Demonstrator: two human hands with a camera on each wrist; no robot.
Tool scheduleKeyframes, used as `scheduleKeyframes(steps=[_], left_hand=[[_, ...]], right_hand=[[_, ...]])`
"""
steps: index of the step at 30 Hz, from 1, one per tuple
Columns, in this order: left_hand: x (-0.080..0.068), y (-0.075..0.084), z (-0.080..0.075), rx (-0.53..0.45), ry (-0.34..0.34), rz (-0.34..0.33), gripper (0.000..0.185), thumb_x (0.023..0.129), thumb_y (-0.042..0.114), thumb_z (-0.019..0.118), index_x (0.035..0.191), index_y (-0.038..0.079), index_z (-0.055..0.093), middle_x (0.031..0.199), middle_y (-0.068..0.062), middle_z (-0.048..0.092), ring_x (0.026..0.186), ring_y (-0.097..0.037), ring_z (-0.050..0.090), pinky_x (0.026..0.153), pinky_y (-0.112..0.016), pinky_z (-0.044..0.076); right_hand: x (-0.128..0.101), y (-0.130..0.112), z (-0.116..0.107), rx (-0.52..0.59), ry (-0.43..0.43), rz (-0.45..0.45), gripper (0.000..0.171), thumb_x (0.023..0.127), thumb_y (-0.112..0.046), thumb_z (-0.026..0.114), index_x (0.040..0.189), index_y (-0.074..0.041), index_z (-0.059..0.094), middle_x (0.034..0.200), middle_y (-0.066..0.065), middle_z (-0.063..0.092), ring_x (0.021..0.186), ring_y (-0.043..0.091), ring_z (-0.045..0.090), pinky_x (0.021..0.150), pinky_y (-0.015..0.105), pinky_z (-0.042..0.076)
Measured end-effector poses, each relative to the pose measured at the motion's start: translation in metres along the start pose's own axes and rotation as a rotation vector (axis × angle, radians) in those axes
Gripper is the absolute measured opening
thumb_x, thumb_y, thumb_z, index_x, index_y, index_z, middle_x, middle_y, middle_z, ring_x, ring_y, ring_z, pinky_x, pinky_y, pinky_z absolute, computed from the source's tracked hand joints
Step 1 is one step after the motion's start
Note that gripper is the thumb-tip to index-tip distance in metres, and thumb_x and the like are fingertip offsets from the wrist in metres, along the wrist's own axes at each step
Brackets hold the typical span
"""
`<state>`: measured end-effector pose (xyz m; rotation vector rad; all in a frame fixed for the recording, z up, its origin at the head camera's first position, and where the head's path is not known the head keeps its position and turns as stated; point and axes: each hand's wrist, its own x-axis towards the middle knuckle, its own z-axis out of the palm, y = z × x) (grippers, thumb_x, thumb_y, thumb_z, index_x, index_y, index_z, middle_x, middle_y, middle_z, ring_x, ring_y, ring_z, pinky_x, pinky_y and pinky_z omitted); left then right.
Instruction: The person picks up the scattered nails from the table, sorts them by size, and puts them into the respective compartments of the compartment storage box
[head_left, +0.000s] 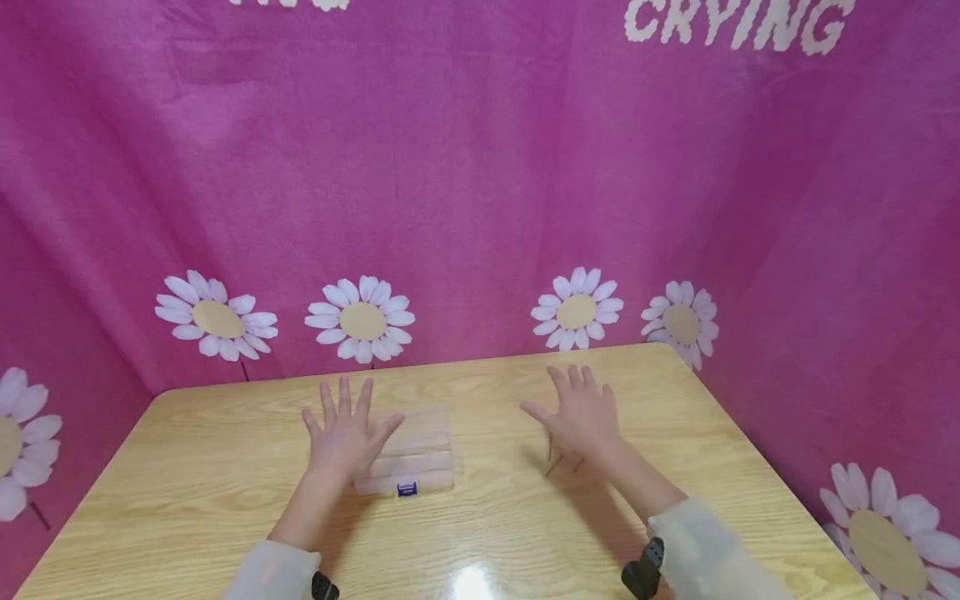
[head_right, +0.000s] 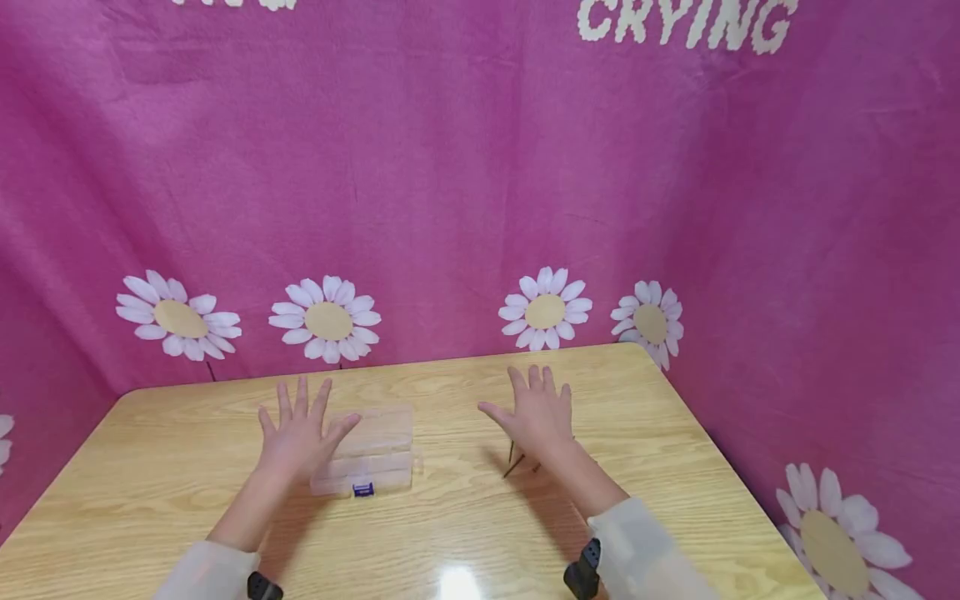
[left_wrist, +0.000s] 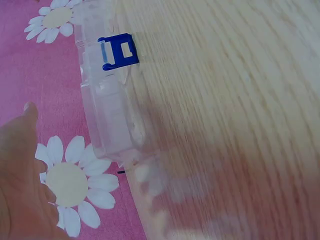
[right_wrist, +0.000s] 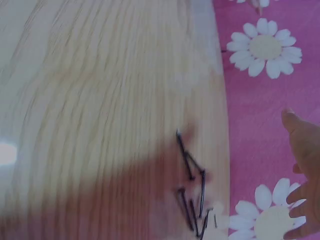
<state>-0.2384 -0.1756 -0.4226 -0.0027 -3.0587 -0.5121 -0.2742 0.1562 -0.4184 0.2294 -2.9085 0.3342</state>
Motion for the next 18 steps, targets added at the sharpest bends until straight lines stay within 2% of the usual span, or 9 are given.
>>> scheduleKeyframes(steps=[3,6,9,13,16,18], left_hand=[[-0.001,-0.004,-0.002,-0.057,-0.023,-0.012,0.087,0.089,0.068,0.033,0.151,0.011,0.01,0.155,-0.025,-0.002,0.139,-0.05,-0.007,0.103,-0.076,0.001],[-0.003,-0.01,-0.005,-0.109,-0.046,-0.016,0.088,0.09,0.068,0.033,0.151,0.009,0.01,0.154,-0.027,0.002,0.139,-0.051,-0.001,0.103,-0.076,0.009],[-0.006,-0.016,-0.005,-0.175,-0.056,-0.006,0.087,0.091,0.063,0.037,0.15,0.004,0.013,0.152,-0.03,0.008,0.138,-0.051,0.004,0.103,-0.075,0.015],[-0.009,-0.024,-0.003,-0.297,-0.062,0.014,0.085,0.093,0.056,0.043,0.147,-0.004,0.016,0.149,-0.032,0.018,0.138,-0.048,0.014,0.108,-0.066,0.022],[-0.011,-0.029,-0.003,-0.377,-0.063,0.023,0.083,0.094,0.051,0.046,0.145,-0.007,0.018,0.148,-0.031,0.022,0.138,-0.045,0.021,0.113,-0.057,0.022],[-0.012,-0.033,-0.003,-0.41,-0.064,0.024,0.08,0.094,0.048,0.048,0.145,-0.008,0.019,0.147,-0.031,0.025,0.136,-0.045,0.026,0.113,-0.056,0.024]], right_hand=[[-0.001,0.009,0.0,0.003,0.027,-0.027,0.079,0.082,-0.069,0.05,0.136,-0.011,0.046,0.133,0.019,0.053,0.122,0.039,0.048,0.097,0.059,0.04],[-0.003,0.02,-0.002,0.044,0.013,-0.039,0.074,0.083,-0.063,0.054,0.132,-0.007,0.051,0.121,0.019,0.061,0.11,0.038,0.057,0.089,0.055,0.047],[-0.007,0.032,-0.003,0.093,-0.04,-0.029,0.072,0.084,-0.061,0.054,0.13,-0.006,0.052,0.118,0.018,0.063,0.108,0.037,0.058,0.087,0.053,0.049],[-0.012,0.046,-0.004,0.139,-0.105,0.006,0.073,0.084,-0.063,0.053,0.129,-0.005,0.053,0.123,0.018,0.061,0.112,0.038,0.056,0.087,0.052,0.049],[-0.015,0.056,-0.004,0.162,-0.144,0.032,0.073,0.085,-0.062,0.053,0.129,-0.004,0.052,0.126,0.018,0.059,0.114,0.038,0.055,0.088,0.053,0.048],[-0.016,0.062,-0.005,0.17,-0.156,0.045,0.07,0.086,-0.059,0.053,0.128,-0.003,0.053,0.124,0.019,0.059,0.112,0.038,0.056,0.087,0.052,0.049]])
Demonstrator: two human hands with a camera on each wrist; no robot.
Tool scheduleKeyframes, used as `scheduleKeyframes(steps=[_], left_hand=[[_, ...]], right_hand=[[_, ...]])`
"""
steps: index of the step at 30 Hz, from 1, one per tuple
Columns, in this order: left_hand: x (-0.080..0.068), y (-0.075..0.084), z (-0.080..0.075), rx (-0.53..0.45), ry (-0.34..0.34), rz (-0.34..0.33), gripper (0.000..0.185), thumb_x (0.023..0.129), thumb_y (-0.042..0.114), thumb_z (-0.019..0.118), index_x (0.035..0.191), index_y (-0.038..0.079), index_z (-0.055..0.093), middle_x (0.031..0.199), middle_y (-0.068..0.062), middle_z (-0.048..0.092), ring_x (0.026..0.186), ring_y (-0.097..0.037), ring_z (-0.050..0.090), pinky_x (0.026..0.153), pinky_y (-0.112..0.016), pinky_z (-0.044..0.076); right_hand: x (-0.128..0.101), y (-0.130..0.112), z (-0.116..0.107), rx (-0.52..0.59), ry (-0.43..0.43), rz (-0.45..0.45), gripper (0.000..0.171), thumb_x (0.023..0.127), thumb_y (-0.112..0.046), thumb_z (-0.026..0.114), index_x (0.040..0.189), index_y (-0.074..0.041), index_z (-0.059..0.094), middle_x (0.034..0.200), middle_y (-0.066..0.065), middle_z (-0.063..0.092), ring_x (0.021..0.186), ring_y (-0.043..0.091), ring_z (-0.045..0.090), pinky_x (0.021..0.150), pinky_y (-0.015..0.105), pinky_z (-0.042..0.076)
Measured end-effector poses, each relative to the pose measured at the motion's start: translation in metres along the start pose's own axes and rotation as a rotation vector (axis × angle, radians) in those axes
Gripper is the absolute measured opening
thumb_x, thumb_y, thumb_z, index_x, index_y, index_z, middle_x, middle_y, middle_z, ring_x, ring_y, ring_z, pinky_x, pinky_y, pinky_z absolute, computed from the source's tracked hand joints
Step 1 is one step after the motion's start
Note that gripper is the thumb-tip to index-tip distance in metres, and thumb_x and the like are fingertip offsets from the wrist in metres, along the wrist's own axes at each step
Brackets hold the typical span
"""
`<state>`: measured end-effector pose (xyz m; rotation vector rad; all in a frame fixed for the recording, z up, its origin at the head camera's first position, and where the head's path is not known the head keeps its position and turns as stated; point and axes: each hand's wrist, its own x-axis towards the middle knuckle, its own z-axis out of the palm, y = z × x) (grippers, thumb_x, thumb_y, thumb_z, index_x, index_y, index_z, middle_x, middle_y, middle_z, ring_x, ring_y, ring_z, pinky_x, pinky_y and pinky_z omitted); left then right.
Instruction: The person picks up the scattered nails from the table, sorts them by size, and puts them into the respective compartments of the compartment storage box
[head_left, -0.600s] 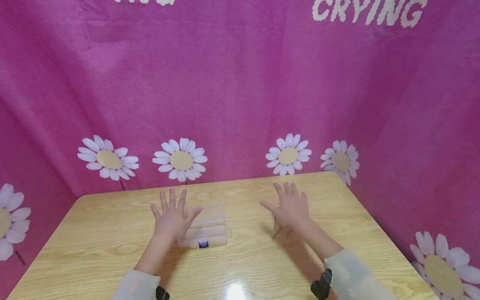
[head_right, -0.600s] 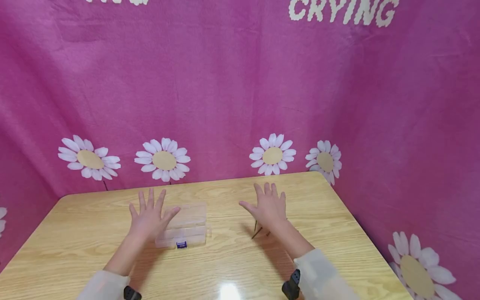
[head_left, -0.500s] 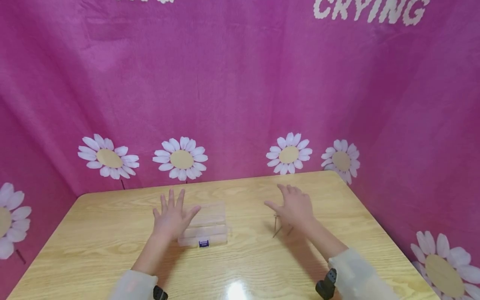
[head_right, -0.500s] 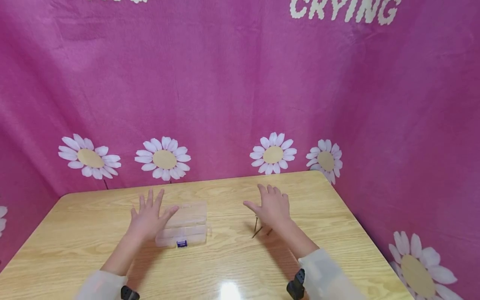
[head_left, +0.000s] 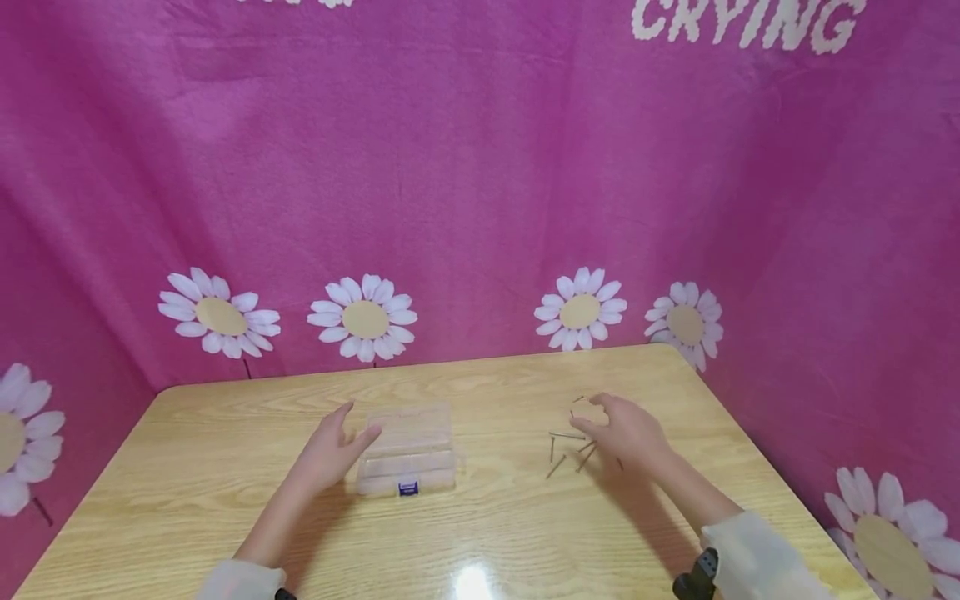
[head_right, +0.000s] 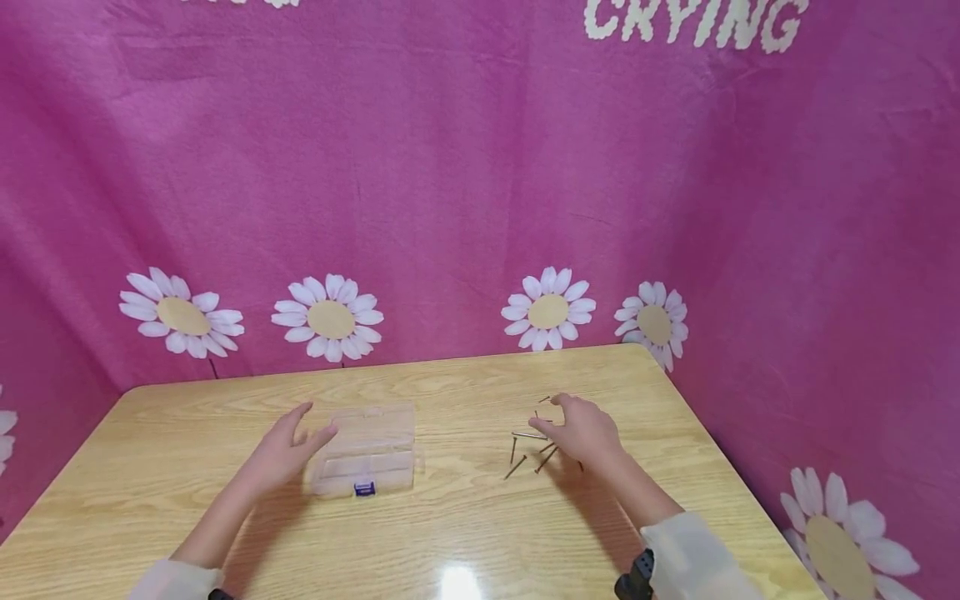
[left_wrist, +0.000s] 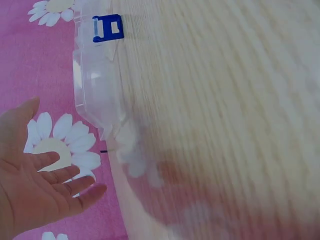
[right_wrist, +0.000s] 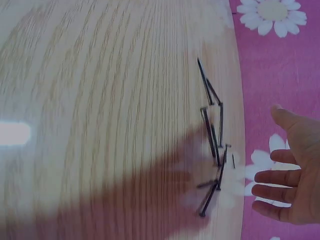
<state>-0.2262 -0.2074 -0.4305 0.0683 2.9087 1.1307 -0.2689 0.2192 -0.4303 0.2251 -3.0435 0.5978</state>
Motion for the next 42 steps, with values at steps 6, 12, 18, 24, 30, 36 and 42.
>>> scheduleKeyframes(steps=[6,12,18,24,30,36,42], left_hand=[[-0.008,-0.01,-0.001,-0.074,-0.021,-0.03,0.072,0.092,0.035,0.058,0.141,-0.008,0.028,0.135,-0.035,0.04,0.114,-0.048,0.051,0.097,-0.053,0.045],[-0.015,-0.018,0.002,-0.235,-0.064,-0.112,0.067,0.087,0.024,0.067,0.137,-0.007,0.036,0.126,-0.031,0.049,0.103,-0.036,0.058,0.075,-0.039,0.057],[-0.016,-0.026,0.007,-0.469,-0.094,-0.183,0.063,0.084,0.014,0.069,0.134,-0.011,0.039,0.117,-0.028,0.05,0.083,-0.018,0.06,0.071,-0.032,0.058],[-0.018,-0.03,0.009,-0.569,-0.125,-0.203,0.058,0.086,0.009,0.066,0.132,-0.013,0.039,0.114,-0.026,0.054,0.086,-0.015,0.061,0.075,-0.033,0.058],[-0.02,-0.032,0.01,-0.624,-0.181,-0.199,0.061,0.085,0.007,0.066,0.133,-0.016,0.036,0.12,-0.032,0.053,0.091,-0.018,0.062,0.079,-0.037,0.058],[-0.021,-0.033,0.011,-0.648,-0.185,-0.209,0.061,0.085,0.005,0.066,0.133,-0.016,0.035,0.122,-0.033,0.052,0.092,-0.019,0.063,0.081,-0.037,0.057],[-0.021,-0.034,0.013,-0.675,-0.196,-0.195,0.061,0.086,0.005,0.065,0.133,-0.017,0.034,0.119,-0.032,0.054,0.09,-0.017,0.062,0.08,-0.033,0.058]], right_hand=[[-0.004,0.016,-0.004,0.027,-0.004,-0.005,0.063,0.087,-0.053,0.057,0.121,0.001,0.056,0.103,0.018,0.066,0.089,0.029,0.063,0.073,0.044,0.053],[-0.011,0.028,-0.005,0.055,-0.037,0.017,0.051,0.087,-0.043,0.062,0.112,0.001,0.061,0.082,0.007,0.066,0.067,0.015,0.058,0.059,0.031,0.048],[-0.015,0.04,0.002,0.104,-0.044,0.017,0.042,0.085,-0.037,0.066,0.105,0.0,0.065,0.086,0.009,0.069,0.074,0.017,0.061,0.064,0.033,0.051],[-0.015,0.049,0.008,0.173,-0.049,-0.002,0.036,0.083,-0.032,0.068,0.101,-0.001,0.066,0.079,0.004,0.066,0.068,0.013,0.055,0.061,0.029,0.048],[-0.016,0.057,0.008,0.192,-0.036,-0.053,0.027,0.082,-0.029,0.07,0.094,-0.004,0.067,0.073,0.002,0.06,0.066,0.013,0.05,0.059,0.027,0.044],[-0.019,0.06,0.009,0.199,-0.072,-0.079,0.021,0.078,-0.028,0.074,0.083,-0.01,0.066,0.075,-0.001,0.062,0.068,0.011,0.052,0.062,0.026,0.045],[-0.021,0.058,0.013,0.213,-0.096,-0.045,0.019,0.079,-0.027,0.073,0.08,-0.01,0.066,0.074,-0.001,0.063,0.066,0.011,0.053,0.063,0.027,0.047]])
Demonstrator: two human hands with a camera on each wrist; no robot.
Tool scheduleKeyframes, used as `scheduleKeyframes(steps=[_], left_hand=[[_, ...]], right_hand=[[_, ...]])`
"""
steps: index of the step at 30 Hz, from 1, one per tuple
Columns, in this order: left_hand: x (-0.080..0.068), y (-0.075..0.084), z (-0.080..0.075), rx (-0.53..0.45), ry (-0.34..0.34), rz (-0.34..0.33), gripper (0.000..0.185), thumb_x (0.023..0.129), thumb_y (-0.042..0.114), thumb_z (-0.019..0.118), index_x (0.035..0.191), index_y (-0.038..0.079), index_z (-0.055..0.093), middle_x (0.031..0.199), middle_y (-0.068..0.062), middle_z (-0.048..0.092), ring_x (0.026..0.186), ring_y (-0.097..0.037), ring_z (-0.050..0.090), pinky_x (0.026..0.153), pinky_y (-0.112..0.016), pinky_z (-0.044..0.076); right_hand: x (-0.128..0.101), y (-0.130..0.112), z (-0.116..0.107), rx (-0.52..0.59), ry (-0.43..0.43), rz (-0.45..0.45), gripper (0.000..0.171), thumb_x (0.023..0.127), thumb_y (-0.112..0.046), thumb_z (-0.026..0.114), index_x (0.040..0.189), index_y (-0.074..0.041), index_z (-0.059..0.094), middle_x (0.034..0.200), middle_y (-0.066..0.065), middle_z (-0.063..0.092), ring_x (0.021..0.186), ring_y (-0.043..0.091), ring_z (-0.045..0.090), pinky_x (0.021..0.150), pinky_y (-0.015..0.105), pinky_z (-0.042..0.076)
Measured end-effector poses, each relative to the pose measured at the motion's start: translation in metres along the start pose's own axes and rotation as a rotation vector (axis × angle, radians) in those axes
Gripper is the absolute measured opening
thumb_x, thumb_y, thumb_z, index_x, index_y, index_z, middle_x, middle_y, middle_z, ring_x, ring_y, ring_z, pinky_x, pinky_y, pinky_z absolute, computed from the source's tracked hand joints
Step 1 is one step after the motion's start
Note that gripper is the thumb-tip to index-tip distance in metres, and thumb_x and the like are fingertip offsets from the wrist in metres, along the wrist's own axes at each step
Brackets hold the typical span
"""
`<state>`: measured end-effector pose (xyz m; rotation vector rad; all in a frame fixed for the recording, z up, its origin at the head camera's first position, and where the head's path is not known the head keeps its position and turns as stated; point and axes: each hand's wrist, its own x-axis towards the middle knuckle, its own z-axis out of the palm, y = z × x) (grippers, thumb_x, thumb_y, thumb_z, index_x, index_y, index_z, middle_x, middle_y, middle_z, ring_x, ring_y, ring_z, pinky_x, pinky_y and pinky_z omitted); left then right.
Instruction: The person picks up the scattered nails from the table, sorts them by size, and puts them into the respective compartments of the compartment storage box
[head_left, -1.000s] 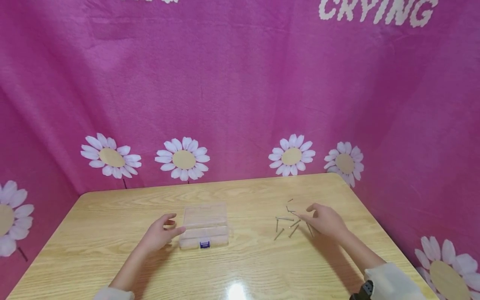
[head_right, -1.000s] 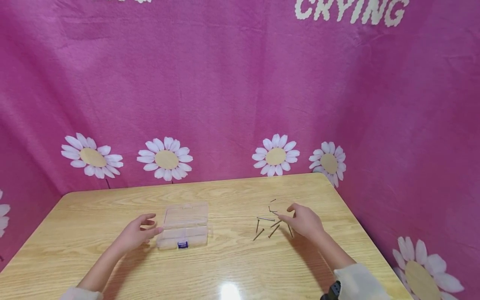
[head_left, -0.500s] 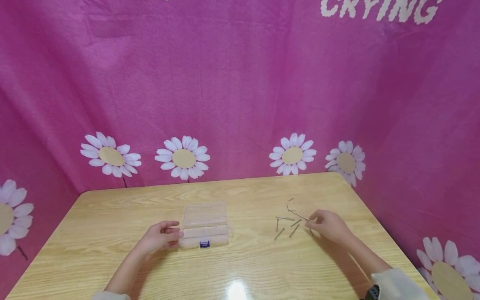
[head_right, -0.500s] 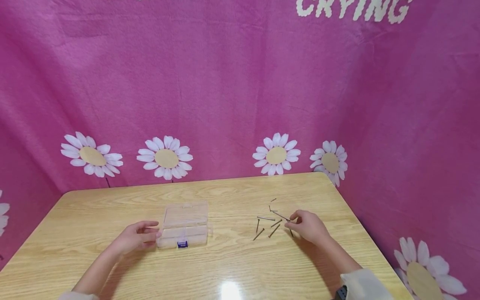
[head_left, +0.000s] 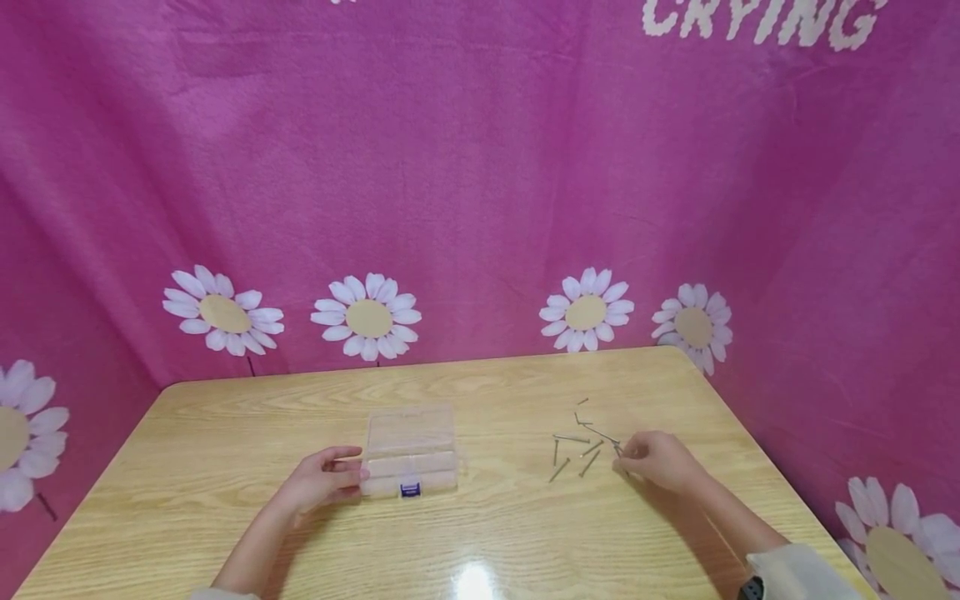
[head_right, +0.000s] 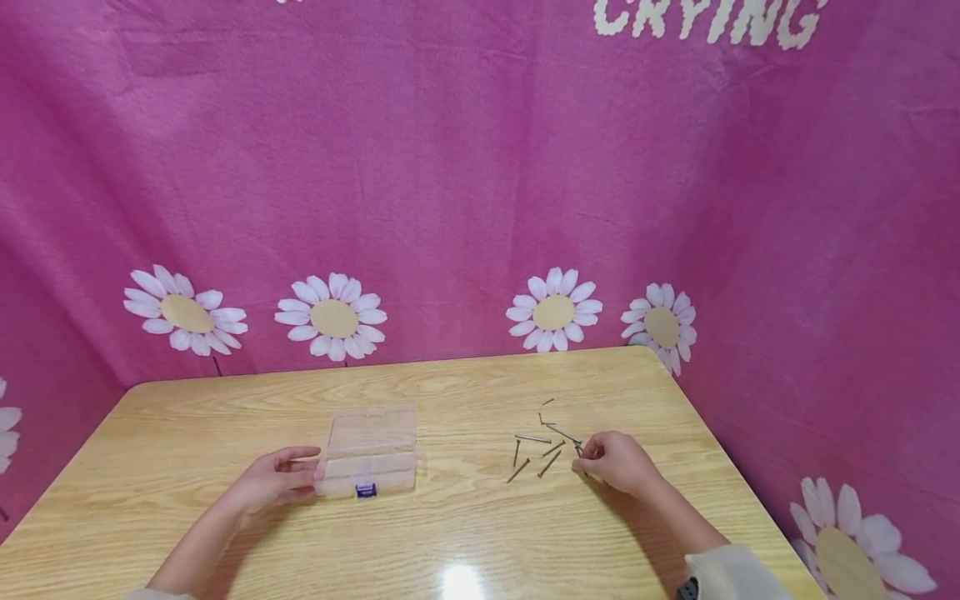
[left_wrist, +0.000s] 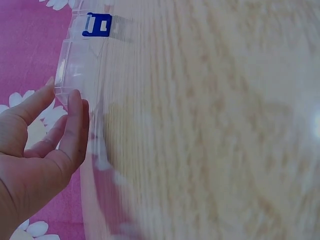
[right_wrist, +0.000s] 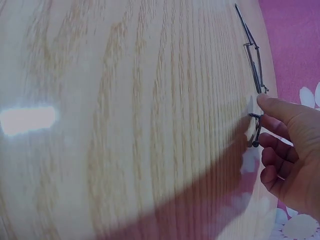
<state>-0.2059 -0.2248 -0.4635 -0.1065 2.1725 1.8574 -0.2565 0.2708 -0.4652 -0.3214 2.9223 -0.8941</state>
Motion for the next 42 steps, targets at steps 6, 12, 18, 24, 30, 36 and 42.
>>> scheduleKeyframes(steps=[6,12,18,24,30,36,42], left_hand=[[0.0007,-0.0027,0.0029,-0.022,-0.023,0.021,0.062,0.086,0.001,0.063,0.135,-0.017,0.03,0.116,-0.031,0.055,0.09,-0.016,0.062,0.081,-0.033,0.057],[0.0013,-0.0052,0.0057,-0.009,0.028,0.023,0.063,0.083,-0.005,0.063,0.136,-0.014,0.031,0.107,-0.024,0.058,0.083,-0.013,0.062,0.078,-0.035,0.058],[0.0016,-0.0059,0.0054,0.03,0.032,0.051,0.065,0.082,-0.004,0.065,0.137,-0.011,0.033,0.106,-0.022,0.059,0.082,-0.012,0.061,0.076,-0.033,0.058],[0.0022,-0.0071,0.0054,0.071,0.03,0.081,0.065,0.081,-0.002,0.067,0.137,-0.011,0.034,0.112,-0.029,0.057,0.087,-0.013,0.061,0.076,-0.032,0.058],[0.0017,-0.0078,0.0069,0.071,0.063,0.08,0.062,0.081,-0.002,0.067,0.137,-0.007,0.039,0.113,-0.028,0.054,0.087,-0.016,0.06,0.076,-0.035,0.058],[0.0025,-0.0076,0.0067,0.087,0.058,0.093,0.061,0.082,0.0,0.066,0.137,-0.007,0.039,0.112,-0.027,0.054,0.085,-0.015,0.06,0.075,-0.034,0.059],[0.0021,-0.008,0.006,0.092,0.045,0.086,0.062,0.083,0.001,0.067,0.137,-0.007,0.038,0.11,-0.025,0.054,0.084,-0.014,0.059,0.076,-0.034,0.058]], right_hand=[[-0.0013,-0.0011,0.0016,-0.001,-0.006,-0.001,0.017,0.08,-0.023,0.072,0.078,-0.008,0.066,0.067,-0.002,0.061,0.059,0.011,0.052,0.057,0.025,0.046],[0.0,-0.0011,0.0012,-0.008,0.001,-0.025,0.013,0.08,-0.019,0.072,0.077,-0.008,0.066,0.066,-0.002,0.061,0.058,0.01,0.052,0.058,0.026,0.047],[0.0028,0.0002,-0.0012,-0.009,-0.011,-0.05,0.011,0.08,-0.017,0.071,0.078,-0.007,0.066,0.065,-0.001,0.06,0.058,0.009,0.051,0.058,0.025,0.046],[0.0022,-0.0005,-0.0024,-0.001,-0.018,-0.063,0.009,0.083,-0.014,0.067,0.08,-0.005,0.067,0.065,-0.001,0.061,0.057,0.008,0.051,0.055,0.023,0.045],[0.0022,0.002,-0.0024,0.052,-0.013,-0.057,0.011,0.082,-0.014,0.066,0.08,-0.003,0.067,0.067,0.001,0.062,0.057,0.009,0.052,0.056,0.025,0.046],[0.0029,0.0019,-0.0025,0.049,-0.01,-0.056,0.013,0.082,-0.014,0.066,0.081,-0.001,0.068,0.071,0.002,0.064,0.06,0.01,0.053,0.056,0.026,0.048],[0.0053,-0.0033,-0.0051,0.069,-0.023,-0.01,0.013,0.084,-0.016,0.067,0.085,-0.003,0.068,0.073,0.004,0.063,0.06,0.011,0.052,0.057,0.025,0.046]])
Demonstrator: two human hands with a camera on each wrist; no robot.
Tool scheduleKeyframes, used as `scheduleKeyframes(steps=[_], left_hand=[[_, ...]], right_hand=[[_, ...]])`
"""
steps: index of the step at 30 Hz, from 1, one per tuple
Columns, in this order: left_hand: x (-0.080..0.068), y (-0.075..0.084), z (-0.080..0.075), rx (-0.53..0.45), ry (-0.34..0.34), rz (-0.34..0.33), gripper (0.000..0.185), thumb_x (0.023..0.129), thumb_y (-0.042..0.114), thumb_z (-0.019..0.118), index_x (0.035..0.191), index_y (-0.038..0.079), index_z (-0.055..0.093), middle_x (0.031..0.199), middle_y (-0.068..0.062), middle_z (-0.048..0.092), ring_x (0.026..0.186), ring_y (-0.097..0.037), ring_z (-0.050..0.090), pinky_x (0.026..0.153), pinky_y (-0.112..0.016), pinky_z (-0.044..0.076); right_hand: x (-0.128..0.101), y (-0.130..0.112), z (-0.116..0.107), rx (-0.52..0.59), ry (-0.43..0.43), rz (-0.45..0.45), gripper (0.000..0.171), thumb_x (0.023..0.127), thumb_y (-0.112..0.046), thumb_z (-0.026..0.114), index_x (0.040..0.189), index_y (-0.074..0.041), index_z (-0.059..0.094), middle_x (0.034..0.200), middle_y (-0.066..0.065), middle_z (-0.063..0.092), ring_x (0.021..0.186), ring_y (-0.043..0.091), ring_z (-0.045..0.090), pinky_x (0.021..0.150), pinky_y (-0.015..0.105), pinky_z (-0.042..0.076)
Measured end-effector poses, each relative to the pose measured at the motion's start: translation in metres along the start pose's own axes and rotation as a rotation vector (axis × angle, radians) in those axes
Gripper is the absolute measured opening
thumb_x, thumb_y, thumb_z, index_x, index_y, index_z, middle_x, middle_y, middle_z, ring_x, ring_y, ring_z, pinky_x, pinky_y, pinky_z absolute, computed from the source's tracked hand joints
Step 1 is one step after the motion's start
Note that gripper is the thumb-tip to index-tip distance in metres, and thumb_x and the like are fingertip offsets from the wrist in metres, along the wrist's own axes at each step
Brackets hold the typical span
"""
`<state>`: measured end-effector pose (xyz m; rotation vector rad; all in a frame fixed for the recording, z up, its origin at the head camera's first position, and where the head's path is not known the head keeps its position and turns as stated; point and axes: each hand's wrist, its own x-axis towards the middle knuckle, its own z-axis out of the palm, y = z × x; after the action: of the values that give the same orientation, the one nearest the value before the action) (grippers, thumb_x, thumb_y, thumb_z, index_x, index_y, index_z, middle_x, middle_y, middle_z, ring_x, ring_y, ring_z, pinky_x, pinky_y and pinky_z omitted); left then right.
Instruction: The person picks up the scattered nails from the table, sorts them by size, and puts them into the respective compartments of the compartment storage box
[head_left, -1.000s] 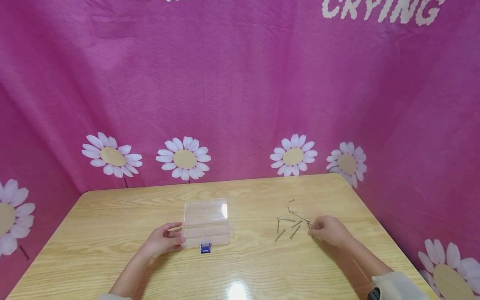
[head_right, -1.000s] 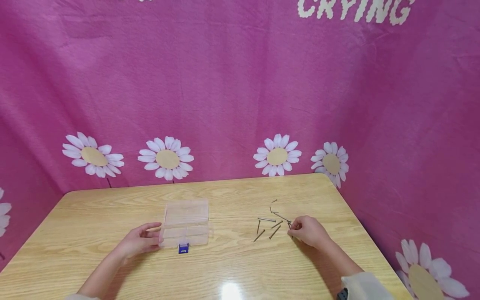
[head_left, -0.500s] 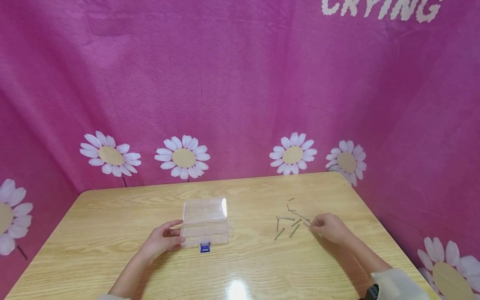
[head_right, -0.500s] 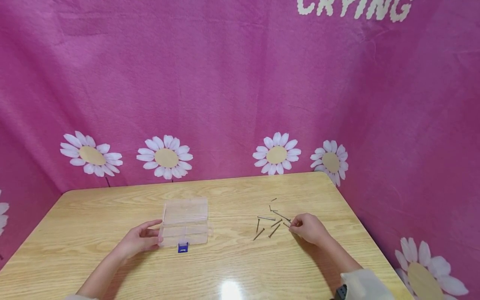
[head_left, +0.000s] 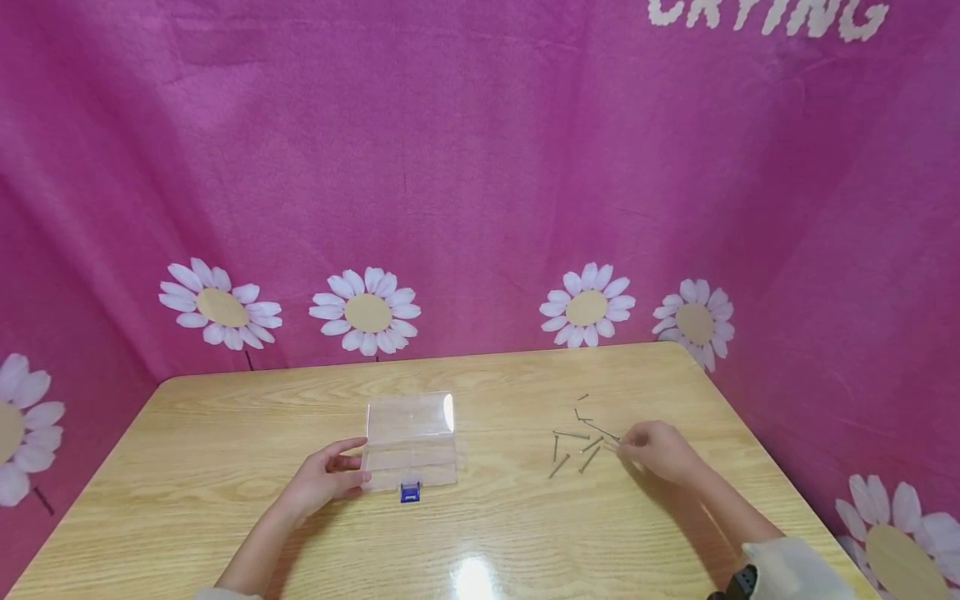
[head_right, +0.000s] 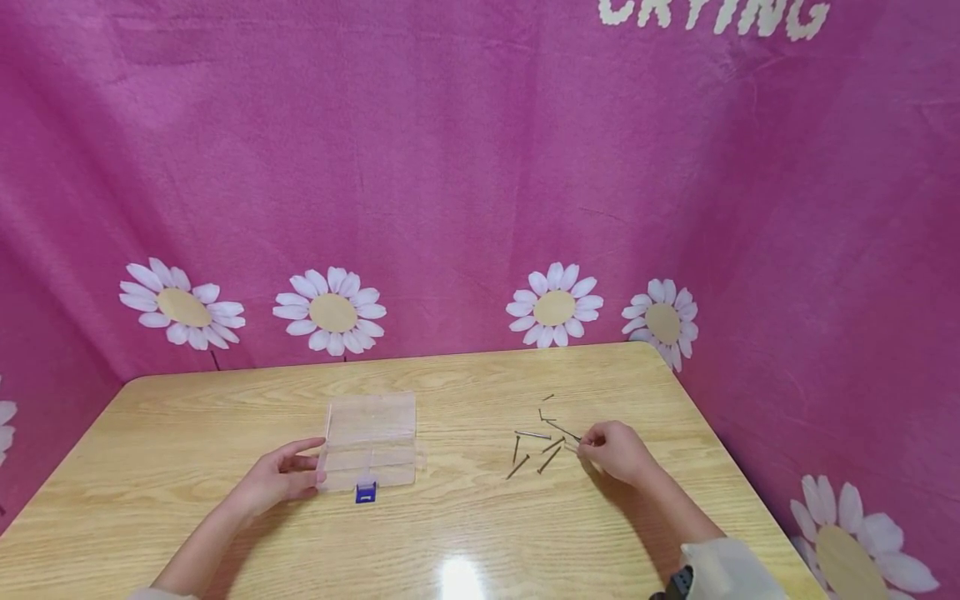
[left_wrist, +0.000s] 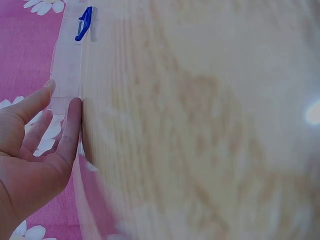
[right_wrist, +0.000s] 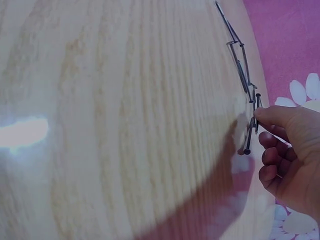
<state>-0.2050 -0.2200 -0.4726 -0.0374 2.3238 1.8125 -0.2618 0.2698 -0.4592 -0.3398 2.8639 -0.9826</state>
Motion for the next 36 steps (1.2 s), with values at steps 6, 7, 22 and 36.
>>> scheduleKeyframes(steps=[6,7,22,36], left_hand=[[-0.001,0.001,0.001,-0.008,0.001,-0.007,0.062,0.083,0.0,0.066,0.138,-0.007,0.037,0.111,-0.026,0.054,0.085,-0.015,0.059,0.076,-0.034,0.058],[-0.001,0.001,0.001,-0.011,0.0,-0.009,0.063,0.083,0.0,0.065,0.138,-0.006,0.037,0.111,-0.026,0.054,0.085,-0.015,0.059,0.076,-0.034,0.058],[-0.002,0.001,0.0,-0.009,-0.006,-0.029,0.064,0.083,0.004,0.067,0.139,-0.005,0.036,0.115,-0.026,0.053,0.086,-0.012,0.059,0.078,-0.033,0.058],[0.0,-0.002,0.0,-0.026,-0.012,-0.02,0.063,0.085,0.001,0.064,0.14,-0.005,0.035,0.114,-0.026,0.053,0.086,-0.014,0.058,0.077,-0.033,0.058]], right_hand=[[0.005,-0.001,-0.003,-0.017,0.001,-0.014,0.013,0.084,-0.016,0.067,0.086,-0.004,0.068,0.08,0.003,0.065,0.071,0.013,0.052,0.065,0.028,0.046],[0.006,-0.001,-0.003,-0.017,0.004,-0.016,0.012,0.084,-0.016,0.067,0.086,-0.004,0.068,0.081,0.004,0.065,0.073,0.014,0.052,0.066,0.028,0.046],[0.007,-0.027,0.002,-0.004,-0.027,-0.032,0.011,0.085,-0.015,0.064,0.086,-0.005,0.068,0.079,0.001,0.064,0.074,0.012,0.052,0.069,0.028,0.046],[0.017,-0.046,0.008,0.019,-0.057,-0.048,0.009,0.084,-0.015,0.065,0.084,-0.007,0.068,0.077,0.002,0.062,0.067,0.014,0.047,0.059,0.025,0.041]])
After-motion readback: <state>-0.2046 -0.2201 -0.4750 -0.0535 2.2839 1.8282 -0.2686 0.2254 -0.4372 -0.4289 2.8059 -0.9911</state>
